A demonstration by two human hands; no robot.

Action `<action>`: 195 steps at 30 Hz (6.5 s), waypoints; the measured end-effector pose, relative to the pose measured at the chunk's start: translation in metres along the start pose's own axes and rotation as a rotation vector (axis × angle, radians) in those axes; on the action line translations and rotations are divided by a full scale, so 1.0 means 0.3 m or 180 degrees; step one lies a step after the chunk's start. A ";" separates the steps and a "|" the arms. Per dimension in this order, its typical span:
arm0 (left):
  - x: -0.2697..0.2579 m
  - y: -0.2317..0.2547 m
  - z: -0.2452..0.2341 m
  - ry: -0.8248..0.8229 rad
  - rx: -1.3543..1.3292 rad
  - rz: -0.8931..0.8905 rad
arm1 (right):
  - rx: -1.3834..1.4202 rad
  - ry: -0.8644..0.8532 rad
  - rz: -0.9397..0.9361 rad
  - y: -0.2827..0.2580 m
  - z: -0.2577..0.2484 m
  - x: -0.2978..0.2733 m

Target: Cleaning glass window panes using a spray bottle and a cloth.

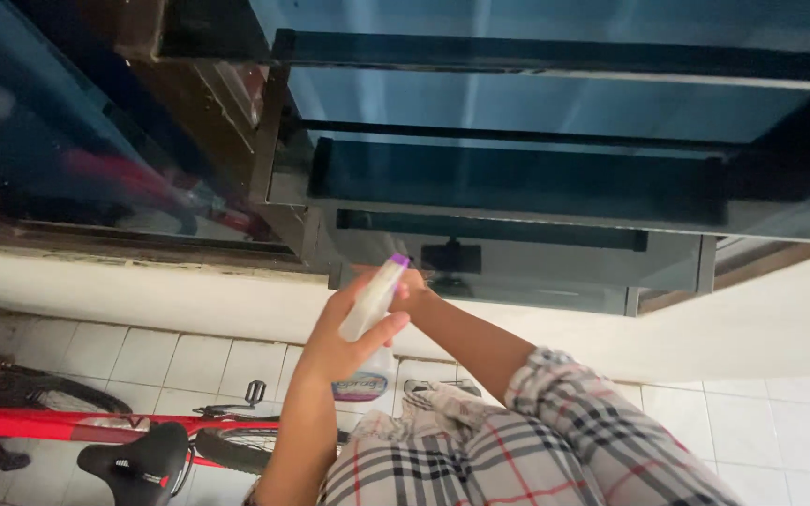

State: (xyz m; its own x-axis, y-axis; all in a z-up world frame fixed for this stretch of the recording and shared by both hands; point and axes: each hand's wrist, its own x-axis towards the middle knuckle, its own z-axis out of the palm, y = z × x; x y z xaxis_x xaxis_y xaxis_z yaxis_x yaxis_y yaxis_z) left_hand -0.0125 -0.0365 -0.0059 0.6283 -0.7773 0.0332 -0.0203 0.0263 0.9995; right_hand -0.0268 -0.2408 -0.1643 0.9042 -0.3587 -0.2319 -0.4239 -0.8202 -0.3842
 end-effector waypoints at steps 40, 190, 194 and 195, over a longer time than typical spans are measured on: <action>-0.018 -0.220 -0.122 0.0156 0.0210 -0.1346 | -0.2217 0.0389 -0.0414 0.386 -0.045 -0.047; -0.021 0.095 0.021 -0.0039 0.0002 0.0184 | -0.0955 0.1394 -0.1370 -0.239 -0.511 -0.190; 0.025 0.129 0.084 -0.0383 -0.0197 0.0360 | -0.0309 0.1857 -0.2116 -0.235 -0.501 -0.178; 0.038 0.129 0.103 -0.0479 -0.0250 0.0381 | -0.0275 0.1414 -0.1877 -0.195 -0.500 -0.183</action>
State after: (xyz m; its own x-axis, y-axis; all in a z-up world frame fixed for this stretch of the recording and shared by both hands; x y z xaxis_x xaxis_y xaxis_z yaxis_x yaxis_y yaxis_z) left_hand -0.0300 -0.0638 0.0331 0.5016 -0.8507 0.1572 -0.0235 0.1683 0.9855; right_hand -0.0437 -0.2400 0.0050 0.9241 0.0206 0.3815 0.1275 -0.9579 -0.2571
